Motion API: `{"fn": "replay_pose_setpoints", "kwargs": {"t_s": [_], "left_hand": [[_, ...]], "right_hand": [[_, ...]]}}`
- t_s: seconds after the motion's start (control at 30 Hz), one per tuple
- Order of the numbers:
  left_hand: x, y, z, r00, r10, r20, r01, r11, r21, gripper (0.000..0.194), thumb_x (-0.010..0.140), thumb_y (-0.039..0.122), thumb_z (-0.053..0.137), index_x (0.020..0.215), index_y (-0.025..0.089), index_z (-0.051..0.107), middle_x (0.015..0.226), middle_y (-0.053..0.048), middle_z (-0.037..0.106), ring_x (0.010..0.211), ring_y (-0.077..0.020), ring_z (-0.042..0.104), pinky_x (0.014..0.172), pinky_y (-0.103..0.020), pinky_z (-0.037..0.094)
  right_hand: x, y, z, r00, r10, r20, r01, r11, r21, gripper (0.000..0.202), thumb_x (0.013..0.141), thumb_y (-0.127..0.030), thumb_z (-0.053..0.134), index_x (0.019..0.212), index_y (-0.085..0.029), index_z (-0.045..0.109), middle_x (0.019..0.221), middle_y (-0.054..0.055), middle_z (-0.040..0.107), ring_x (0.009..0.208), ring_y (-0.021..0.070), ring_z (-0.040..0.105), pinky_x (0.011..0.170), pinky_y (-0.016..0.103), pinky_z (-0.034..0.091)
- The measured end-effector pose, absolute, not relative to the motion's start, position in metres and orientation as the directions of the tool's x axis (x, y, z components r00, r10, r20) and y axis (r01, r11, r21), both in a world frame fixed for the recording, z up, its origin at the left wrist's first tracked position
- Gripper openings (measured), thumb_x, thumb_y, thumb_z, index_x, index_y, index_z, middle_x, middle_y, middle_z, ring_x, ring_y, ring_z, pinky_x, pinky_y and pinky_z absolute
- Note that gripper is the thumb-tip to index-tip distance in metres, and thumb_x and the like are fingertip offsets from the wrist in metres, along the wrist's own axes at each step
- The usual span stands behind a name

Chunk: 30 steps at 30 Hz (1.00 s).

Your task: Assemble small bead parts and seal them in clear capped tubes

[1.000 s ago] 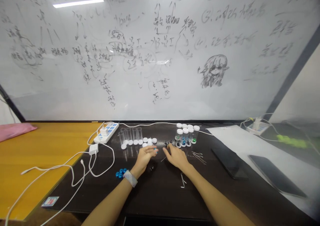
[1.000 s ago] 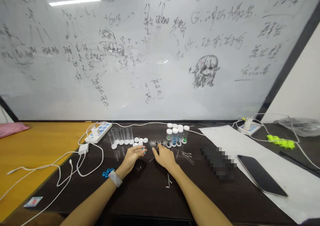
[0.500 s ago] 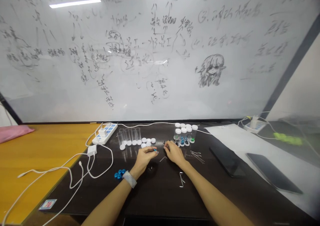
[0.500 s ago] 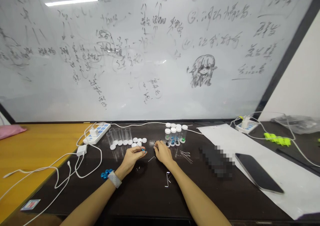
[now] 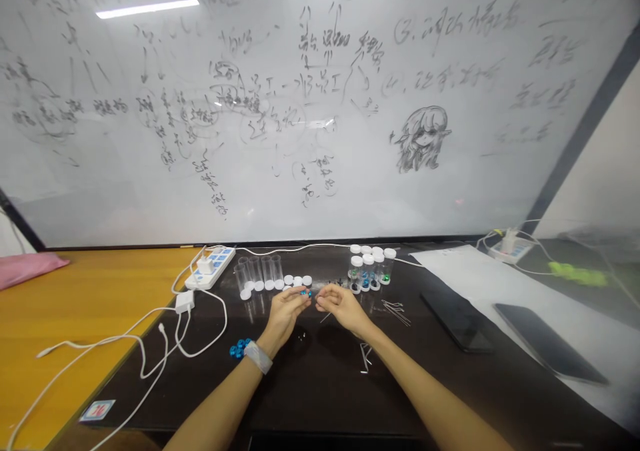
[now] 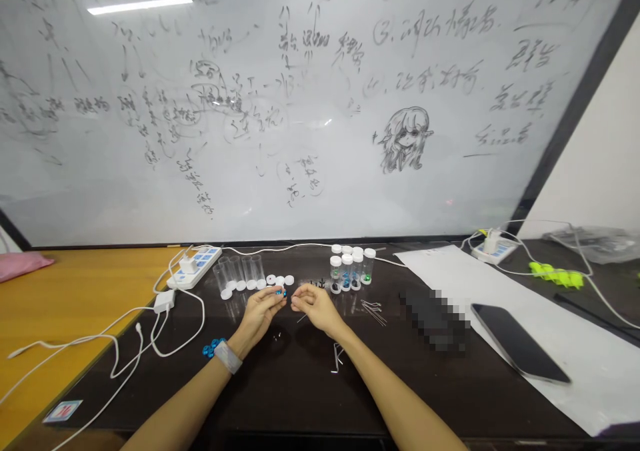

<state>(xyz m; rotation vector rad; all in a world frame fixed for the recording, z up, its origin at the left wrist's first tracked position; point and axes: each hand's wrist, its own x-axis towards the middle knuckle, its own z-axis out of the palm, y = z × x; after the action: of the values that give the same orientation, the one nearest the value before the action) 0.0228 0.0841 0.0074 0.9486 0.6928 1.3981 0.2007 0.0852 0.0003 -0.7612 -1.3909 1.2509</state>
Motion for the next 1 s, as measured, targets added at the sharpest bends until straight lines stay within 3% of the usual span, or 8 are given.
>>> {"fn": "replay_pose_setpoints", "kwargs": {"t_s": [0.27, 0.6, 0.87, 1.0], "left_hand": [[0.0257, 0.0777, 0.0146, 0.149, 0.973, 0.177, -0.473, -0.087, 0.877, 0.040, 0.062, 0.025, 0.091, 0.097, 0.013, 0.075, 0.092, -0.010, 0.079, 0.082, -0.0195, 0.074, 0.084, -0.032, 0.056], [0.0273, 0.0759, 0.0135, 0.176, 0.957, 0.229, -0.432, -0.134, 0.892, 0.033, 0.066, 0.021, 0.088, 0.095, 0.013, 0.074, 0.090, -0.010, 0.079, 0.081, -0.0198, 0.074, 0.080, -0.031, 0.057], [0.0283, 0.0768, 0.0105, 0.186, 0.954, 0.236, -0.399, -0.146, 0.905, 0.032, 0.064, 0.021, 0.089, 0.092, 0.014, 0.075, 0.090, -0.009, 0.078, 0.080, -0.0190, 0.072, 0.080, -0.031, 0.055], [0.0277, 0.0789, 0.0091, 0.160, 0.960, 0.228, -0.372, -0.155, 0.915, 0.033, 0.062, 0.021, 0.090, 0.092, 0.014, 0.076, 0.089, -0.008, 0.078, 0.082, -0.0195, 0.072, 0.081, -0.030, 0.055]], "right_hand": [[0.2016, 0.0846, 0.0030, -0.198, 0.928, 0.316, -0.135, 0.294, -0.946, 0.046, 0.073, -0.054, 0.080, 0.098, -0.016, 0.074, 0.082, 0.008, 0.075, 0.079, 0.0242, 0.073, 0.084, 0.045, 0.059], [0.2005, 0.0834, 0.0030, -0.250, 0.886, 0.390, -0.127, 0.370, -0.920, 0.032, 0.086, -0.050, 0.068, 0.098, -0.020, 0.065, 0.091, 0.005, 0.072, 0.086, 0.0215, 0.072, 0.085, 0.039, 0.059], [0.2047, 0.0853, 0.0033, -0.193, 0.906, 0.377, -0.095, 0.365, -0.926, 0.032, 0.077, -0.044, 0.078, 0.091, -0.019, 0.064, 0.076, 0.002, 0.070, 0.075, 0.0199, 0.071, 0.075, 0.035, 0.058], [0.2067, 0.0861, 0.0021, -0.164, 0.898, 0.409, -0.016, 0.412, -0.911, 0.032, 0.074, -0.044, 0.080, 0.089, -0.018, 0.069, 0.082, 0.005, 0.072, 0.077, 0.0203, 0.070, 0.074, 0.034, 0.059]]}}
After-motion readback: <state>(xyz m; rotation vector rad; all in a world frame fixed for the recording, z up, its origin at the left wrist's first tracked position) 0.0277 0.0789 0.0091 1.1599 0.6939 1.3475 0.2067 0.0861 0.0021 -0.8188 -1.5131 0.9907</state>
